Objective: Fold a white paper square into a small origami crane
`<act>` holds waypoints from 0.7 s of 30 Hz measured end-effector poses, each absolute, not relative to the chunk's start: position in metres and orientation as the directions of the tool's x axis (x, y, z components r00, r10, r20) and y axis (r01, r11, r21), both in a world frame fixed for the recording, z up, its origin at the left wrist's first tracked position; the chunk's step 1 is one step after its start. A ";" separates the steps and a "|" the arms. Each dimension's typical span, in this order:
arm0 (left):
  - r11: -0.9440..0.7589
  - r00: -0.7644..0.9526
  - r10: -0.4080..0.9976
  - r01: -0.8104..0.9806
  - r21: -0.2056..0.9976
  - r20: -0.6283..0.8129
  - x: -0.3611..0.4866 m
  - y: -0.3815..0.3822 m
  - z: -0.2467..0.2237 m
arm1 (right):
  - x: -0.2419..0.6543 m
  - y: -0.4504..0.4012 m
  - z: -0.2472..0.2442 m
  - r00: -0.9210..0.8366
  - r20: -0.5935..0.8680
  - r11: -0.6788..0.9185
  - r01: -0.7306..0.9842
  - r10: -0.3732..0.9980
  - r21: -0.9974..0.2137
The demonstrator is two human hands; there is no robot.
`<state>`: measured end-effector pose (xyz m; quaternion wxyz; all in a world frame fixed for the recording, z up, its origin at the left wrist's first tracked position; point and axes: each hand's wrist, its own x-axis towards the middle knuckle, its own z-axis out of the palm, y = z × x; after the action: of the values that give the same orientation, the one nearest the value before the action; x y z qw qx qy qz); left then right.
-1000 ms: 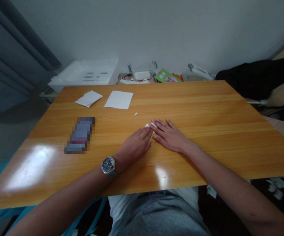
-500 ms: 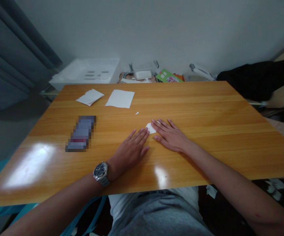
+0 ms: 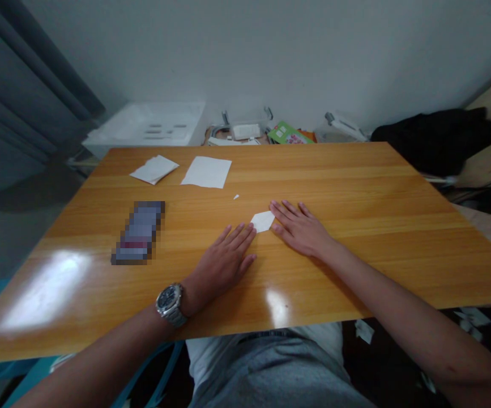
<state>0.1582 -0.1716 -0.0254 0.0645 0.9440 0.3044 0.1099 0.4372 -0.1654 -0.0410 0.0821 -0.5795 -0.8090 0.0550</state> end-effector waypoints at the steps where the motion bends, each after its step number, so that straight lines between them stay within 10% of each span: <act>1: -0.807 0.790 0.588 0.559 0.189 0.172 0.158 -0.172 -0.025 | 0.437 -0.165 -0.040 -0.304 0.071 0.312 0.933 0.950 -0.181; 21: -0.823 0.809 0.564 0.568 0.032 0.165 0.148 -0.152 -0.024 | 0.419 -0.167 -0.039 -0.485 0.065 0.487 0.847 0.872 -0.212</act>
<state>0.1483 -0.1517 -0.0242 -0.0095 0.9510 0.2976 0.0837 0.4192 -0.1670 -0.0390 0.0819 -0.5008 -0.8584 0.0756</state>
